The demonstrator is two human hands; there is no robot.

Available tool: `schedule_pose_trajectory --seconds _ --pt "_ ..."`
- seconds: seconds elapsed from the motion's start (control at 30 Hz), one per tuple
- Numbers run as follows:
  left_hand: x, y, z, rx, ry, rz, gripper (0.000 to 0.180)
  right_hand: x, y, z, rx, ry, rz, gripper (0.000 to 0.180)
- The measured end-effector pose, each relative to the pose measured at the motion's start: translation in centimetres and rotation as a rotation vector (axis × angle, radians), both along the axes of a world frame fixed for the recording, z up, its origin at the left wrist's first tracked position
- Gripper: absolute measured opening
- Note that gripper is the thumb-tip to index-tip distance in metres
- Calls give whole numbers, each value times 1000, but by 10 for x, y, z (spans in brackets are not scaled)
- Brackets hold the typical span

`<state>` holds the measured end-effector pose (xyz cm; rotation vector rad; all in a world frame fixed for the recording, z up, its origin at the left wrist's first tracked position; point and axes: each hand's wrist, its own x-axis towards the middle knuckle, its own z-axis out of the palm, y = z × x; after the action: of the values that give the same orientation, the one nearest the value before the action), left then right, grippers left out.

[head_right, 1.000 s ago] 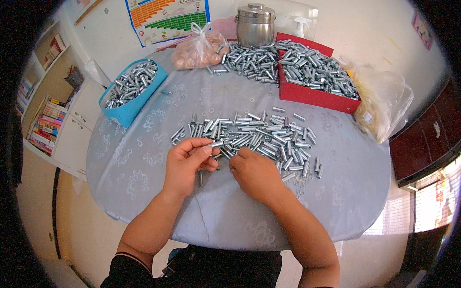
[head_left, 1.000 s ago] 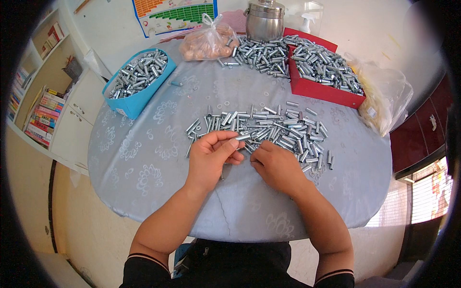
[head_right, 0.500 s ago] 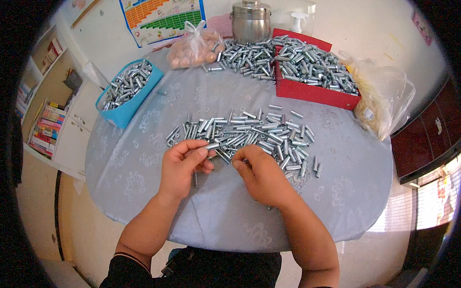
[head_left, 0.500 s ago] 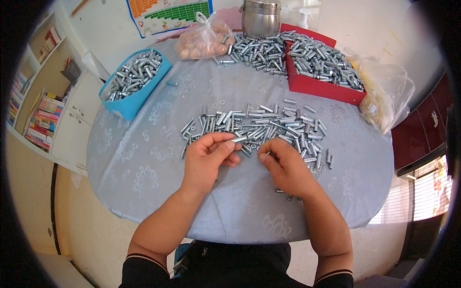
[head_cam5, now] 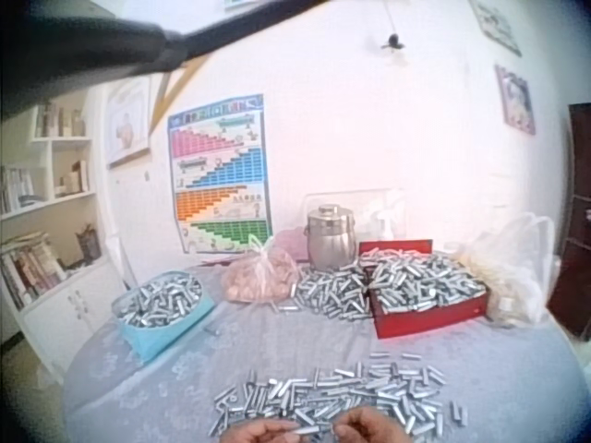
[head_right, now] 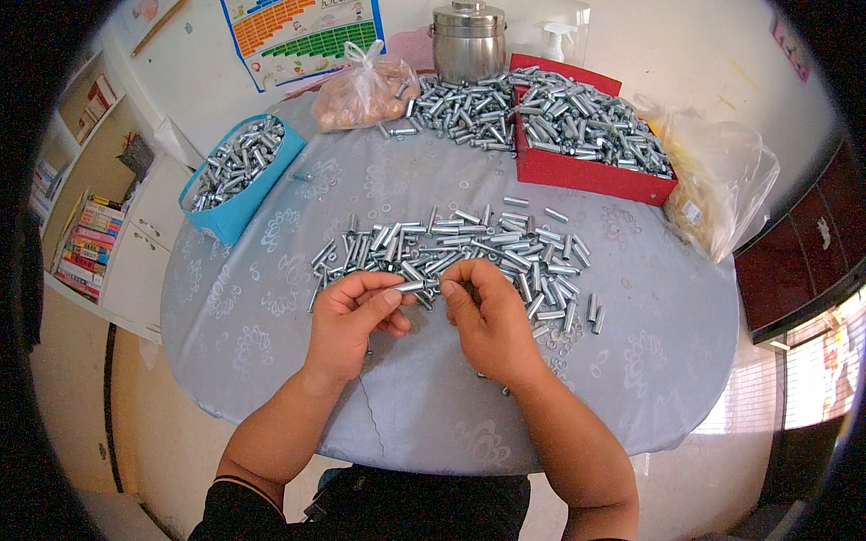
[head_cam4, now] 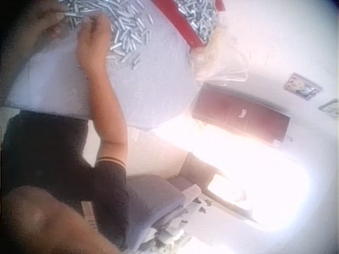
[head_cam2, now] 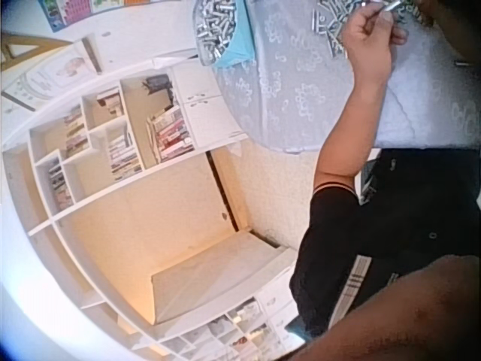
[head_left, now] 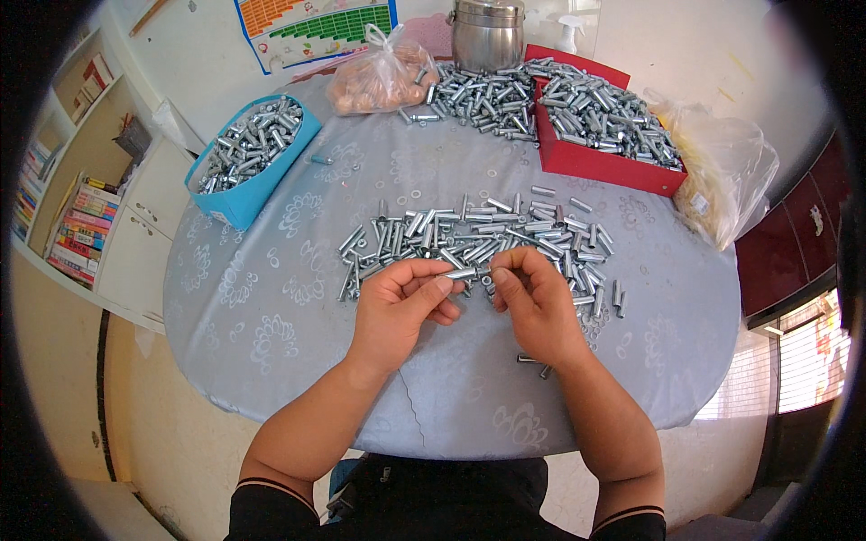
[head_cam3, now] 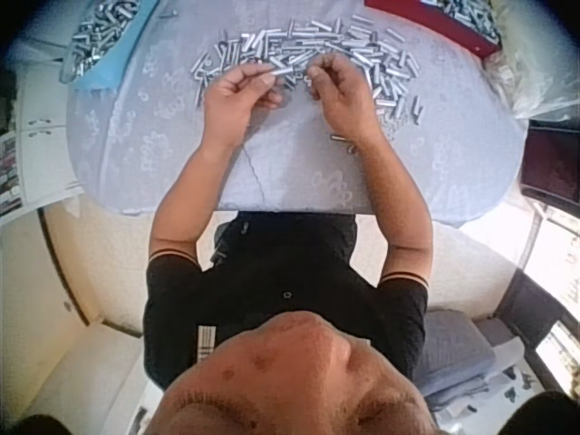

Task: The person repeatedly picks up small metal fasteners and washers from a table, threads the washers onto the fasteners, and places the assembled units back on the table. The person handles the items one at a time by hand without using tools.

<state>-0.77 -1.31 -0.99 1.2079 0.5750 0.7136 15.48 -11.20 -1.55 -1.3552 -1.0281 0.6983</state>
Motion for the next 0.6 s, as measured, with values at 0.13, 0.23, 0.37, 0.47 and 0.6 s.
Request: schedule_pose_trajectory --seconds 0.13,0.23,0.37,0.47,0.6 --pt "-1 0 0 -8 8 4 19 0 0 2 16 49 21 5" --pt "0 0 0 -10 20 -11 19 0 0 5 8 119 1 5" --pt "-1 -1 2 3 41 -30 20 2 0 6 0 158 -6 5" --pt "-1 -1 2 10 56 -46 22 4 0 5 -16 197 -6 7" --pt "-1 -2 4 -1 57 -59 24 5 -1 7 -23 215 14 11"
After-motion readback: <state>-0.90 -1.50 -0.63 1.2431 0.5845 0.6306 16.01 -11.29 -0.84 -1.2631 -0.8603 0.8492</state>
